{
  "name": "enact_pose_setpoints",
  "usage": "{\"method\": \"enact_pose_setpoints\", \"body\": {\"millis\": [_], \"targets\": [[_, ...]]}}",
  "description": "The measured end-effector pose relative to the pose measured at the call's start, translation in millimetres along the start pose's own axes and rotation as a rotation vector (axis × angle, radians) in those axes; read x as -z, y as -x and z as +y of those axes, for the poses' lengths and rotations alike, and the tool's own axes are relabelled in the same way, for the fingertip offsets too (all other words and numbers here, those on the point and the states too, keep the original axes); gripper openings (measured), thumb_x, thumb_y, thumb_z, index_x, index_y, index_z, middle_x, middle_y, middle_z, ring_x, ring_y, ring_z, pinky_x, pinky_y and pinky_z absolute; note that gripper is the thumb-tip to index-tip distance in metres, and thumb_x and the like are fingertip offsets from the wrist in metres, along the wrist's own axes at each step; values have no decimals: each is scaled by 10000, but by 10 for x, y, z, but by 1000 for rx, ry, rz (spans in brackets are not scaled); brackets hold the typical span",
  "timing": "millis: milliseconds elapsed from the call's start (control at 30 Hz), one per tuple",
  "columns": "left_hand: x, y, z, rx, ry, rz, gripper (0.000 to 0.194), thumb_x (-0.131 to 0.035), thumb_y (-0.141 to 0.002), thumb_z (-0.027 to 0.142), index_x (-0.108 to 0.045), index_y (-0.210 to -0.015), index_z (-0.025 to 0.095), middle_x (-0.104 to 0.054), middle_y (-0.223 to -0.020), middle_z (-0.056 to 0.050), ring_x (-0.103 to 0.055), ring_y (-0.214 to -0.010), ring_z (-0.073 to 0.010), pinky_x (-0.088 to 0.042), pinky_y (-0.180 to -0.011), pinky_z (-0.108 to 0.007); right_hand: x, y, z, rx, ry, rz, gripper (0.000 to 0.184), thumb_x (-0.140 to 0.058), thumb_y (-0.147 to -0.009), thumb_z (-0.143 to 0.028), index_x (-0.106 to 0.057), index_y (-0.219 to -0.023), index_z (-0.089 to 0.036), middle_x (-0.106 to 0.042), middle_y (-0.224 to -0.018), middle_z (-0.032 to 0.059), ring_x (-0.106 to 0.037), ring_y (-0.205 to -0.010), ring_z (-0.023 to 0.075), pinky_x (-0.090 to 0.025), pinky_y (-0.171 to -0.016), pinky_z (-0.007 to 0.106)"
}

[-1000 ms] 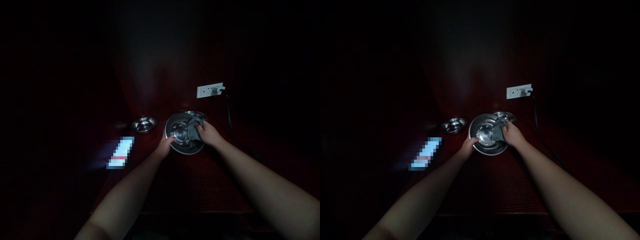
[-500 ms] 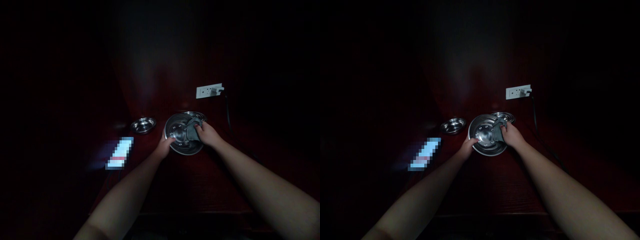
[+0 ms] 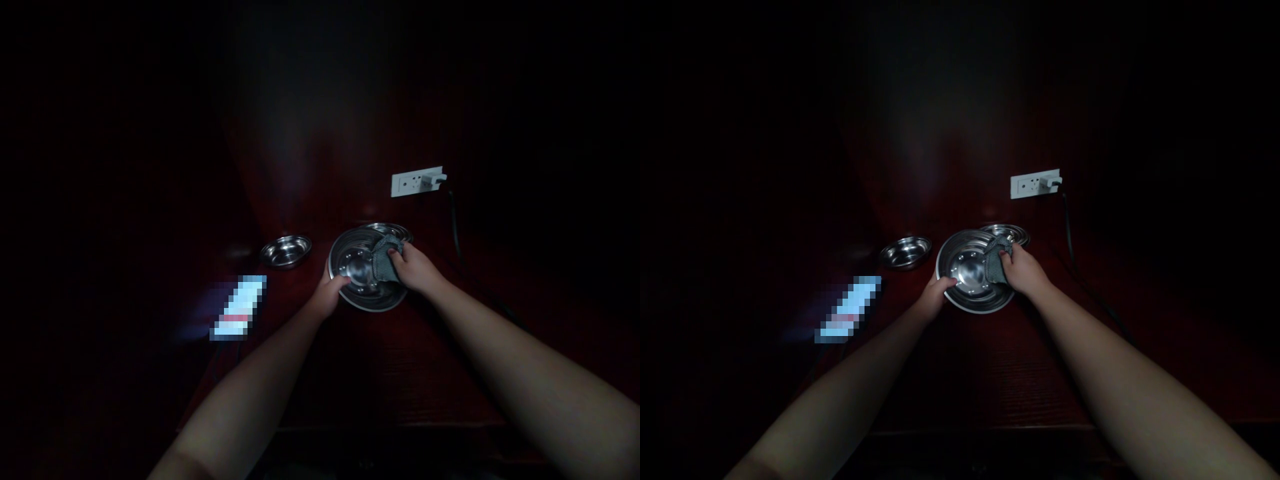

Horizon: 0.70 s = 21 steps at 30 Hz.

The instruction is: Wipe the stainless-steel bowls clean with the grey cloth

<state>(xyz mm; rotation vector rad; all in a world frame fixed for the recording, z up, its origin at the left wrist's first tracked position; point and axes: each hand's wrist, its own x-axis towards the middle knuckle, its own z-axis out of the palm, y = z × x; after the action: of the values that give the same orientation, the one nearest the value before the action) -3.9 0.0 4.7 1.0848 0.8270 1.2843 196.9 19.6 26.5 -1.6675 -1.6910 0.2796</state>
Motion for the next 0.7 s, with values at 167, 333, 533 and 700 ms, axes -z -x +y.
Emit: {"method": "enact_pose_setpoints", "body": {"millis": [167, 333, 533, 700], "targets": [[1, -2, -3, -11, 27, -19, 603, -611, -591, 165, -507, -1185, 179, -670, -945, -50, -580, -1000, -268, -407, -923, -411, 2, -9, 12, 12, 25, 2, 301, -364, -879, -372, -538, -992, -154, -653, -956, 130, -613, -852, 227, -433, -732, 296], [10, -15, -6, -13, 41, -35, 601, -623, -588, 162, -517, -1179, 178, -673, -939, -49, -572, -1021, -269, -400, -933, -406, 1, -14, 18, 15, 64, 6, 316, -366, -879, -382, -545, -1005, -154, -653, -971, 135, -612, -874, 237, -433, -728, 296], [21, -28, -6, -7, 47, -47, 590, -624, -576, 162, -536, -1160, 182, -679, -926, -43, -577, -1012, -265, -403, -930, -406, 6, -13, 18, 38, 43, 1, 312, -367, -878, -376, -546, -1015, -160, -657, -958, 123, -615, -871, 235, -432, -732, 298], [35, -32, -12, 51, 54, -46, 505, -624, -576, 191, -570, -1076, 155, -680, -867, -44, -608, -918, -246, -442, -860, -379, 20, -6, 7, 20, 42, -7, 313, -385, -871, -386, -556, -1009, -163, -659, -965, 124, -615, -875, 235, -432, -718, 294]]}}
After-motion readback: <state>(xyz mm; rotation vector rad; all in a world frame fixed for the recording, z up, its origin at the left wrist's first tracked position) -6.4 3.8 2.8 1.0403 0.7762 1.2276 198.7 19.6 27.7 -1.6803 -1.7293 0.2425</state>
